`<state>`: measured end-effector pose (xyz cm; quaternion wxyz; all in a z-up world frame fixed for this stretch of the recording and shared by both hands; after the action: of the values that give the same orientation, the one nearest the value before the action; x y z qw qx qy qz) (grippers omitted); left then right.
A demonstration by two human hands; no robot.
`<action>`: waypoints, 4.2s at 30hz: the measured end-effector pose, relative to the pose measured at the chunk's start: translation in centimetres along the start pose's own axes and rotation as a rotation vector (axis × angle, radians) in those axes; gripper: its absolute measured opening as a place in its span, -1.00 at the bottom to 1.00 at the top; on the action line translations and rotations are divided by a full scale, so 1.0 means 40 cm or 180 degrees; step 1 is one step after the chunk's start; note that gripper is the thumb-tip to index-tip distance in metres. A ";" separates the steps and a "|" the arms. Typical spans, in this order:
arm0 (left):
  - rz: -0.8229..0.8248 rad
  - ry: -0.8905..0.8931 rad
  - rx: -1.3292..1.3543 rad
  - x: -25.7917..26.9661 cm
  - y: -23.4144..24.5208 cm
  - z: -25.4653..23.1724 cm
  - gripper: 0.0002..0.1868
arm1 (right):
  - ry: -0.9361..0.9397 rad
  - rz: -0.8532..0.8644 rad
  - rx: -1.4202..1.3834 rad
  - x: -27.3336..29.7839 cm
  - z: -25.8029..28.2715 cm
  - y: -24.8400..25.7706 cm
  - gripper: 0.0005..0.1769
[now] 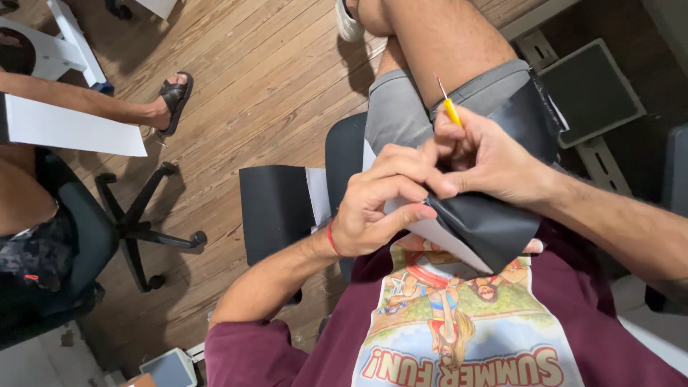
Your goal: Trimming edges and peeling backing from a leather piece using a small hand tool
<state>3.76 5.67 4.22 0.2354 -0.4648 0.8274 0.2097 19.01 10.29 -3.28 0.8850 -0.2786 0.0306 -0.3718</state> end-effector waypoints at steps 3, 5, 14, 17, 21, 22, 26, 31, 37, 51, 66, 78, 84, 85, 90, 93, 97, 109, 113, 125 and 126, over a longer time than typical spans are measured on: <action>-0.0255 0.0030 -0.0122 0.012 0.004 -0.017 -0.85 | 0.0791 -0.0344 0.1891 0.037 0.114 -0.017 -0.37; -0.0553 0.0040 -0.0231 0.021 0.015 -0.034 -0.86 | 0.1136 -0.1276 0.3693 0.107 0.180 0.008 -0.42; -0.0630 -0.0135 -0.0328 0.027 -0.018 -0.070 -0.88 | 0.1860 -0.0961 0.5847 0.274 0.190 -0.299 -0.43; -0.0567 -0.0167 -0.0238 0.031 -0.025 -0.073 -0.86 | 0.1880 -0.0958 0.5557 0.273 0.186 -0.306 -0.44; -0.0510 -0.0234 -0.0133 0.025 -0.024 -0.078 -0.88 | 0.1791 -0.0917 0.5319 0.269 0.182 -0.305 -0.42; -0.0512 -0.0271 -0.0106 0.026 -0.024 -0.076 -0.88 | 0.1772 -0.0886 0.5217 0.267 0.181 -0.302 -0.41; -0.0461 -0.0338 -0.0054 0.029 -0.025 -0.075 -0.89 | 0.1684 -0.0759 0.5007 0.267 0.167 -0.293 -0.39; -0.0438 -0.0340 0.0011 0.039 -0.028 -0.066 -0.85 | 0.1539 -0.0674 0.4901 0.266 0.157 -0.281 -0.40; -0.0148 -0.0317 0.0041 0.018 -0.024 -0.082 -0.93 | 0.1332 -0.0364 0.4523 0.259 0.149 -0.270 -0.38; 0.0434 -0.0113 0.0137 -0.032 -0.012 -0.105 -0.87 | 0.1429 -0.0263 0.4009 0.264 0.097 -0.247 -0.40; 0.0788 -0.0243 -0.0006 -0.046 -0.007 -0.112 -0.81 | 0.0977 -0.0266 0.3444 0.257 0.103 -0.229 -0.39; 0.0931 -0.0386 -0.0273 -0.050 0.006 -0.110 -0.79 | 0.0329 0.0152 0.3850 0.279 0.126 -0.211 -0.50; 0.0521 0.0106 -0.0091 -0.045 0.029 -0.062 -0.86 | 0.0741 -0.0195 0.3361 0.264 0.152 -0.187 -0.31; 0.0482 0.0201 -0.0039 -0.033 0.025 -0.055 -0.83 | 0.1120 -0.0642 0.3535 0.255 0.162 -0.181 -0.42; 0.0540 0.0316 -0.0125 -0.020 0.012 -0.058 -0.77 | 0.1476 -0.0966 0.3262 0.178 0.148 -0.168 -0.60; 0.0529 0.0184 -0.0625 -0.021 0.022 -0.063 -0.79 | 0.0890 -0.1278 0.2240 0.166 0.087 -0.101 -0.35; -0.0030 0.0033 -0.1183 -0.036 0.058 -0.093 -0.76 | 0.0887 -0.1507 0.1332 0.162 0.079 -0.094 -0.28; 0.0460 0.0242 -0.0967 -0.036 0.028 -0.081 -0.81 | 0.1187 -0.1677 0.2298 0.165 0.120 -0.145 -0.27; 0.0303 0.0143 -0.0446 -0.021 0.027 -0.075 -0.86 | 0.1265 -0.1405 0.1791 0.157 0.125 -0.156 -0.37; -0.0158 0.0259 0.0220 0.001 0.000 -0.048 -0.82 | 0.1039 -0.1171 0.0886 0.143 0.079 -0.098 -0.47; -0.0151 0.0245 0.0213 0.008 -0.003 -0.049 -0.82 | 0.1054 -0.1169 0.0893 0.137 0.088 -0.106 -0.47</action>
<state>3.34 4.30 5.58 0.2237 -0.4839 0.8311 0.1582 21.15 5.84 2.72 0.8157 -0.0898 0.0720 -0.5669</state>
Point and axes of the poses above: each hand's wrist, its own x-axis away from the middle knuckle, its own y-axis out of the back of the hand, z = x × y, the point moved 8 cm from there along -x, towards the middle knuckle, and after that the axes turned 4 degrees about -y, right-handed, at the moved point
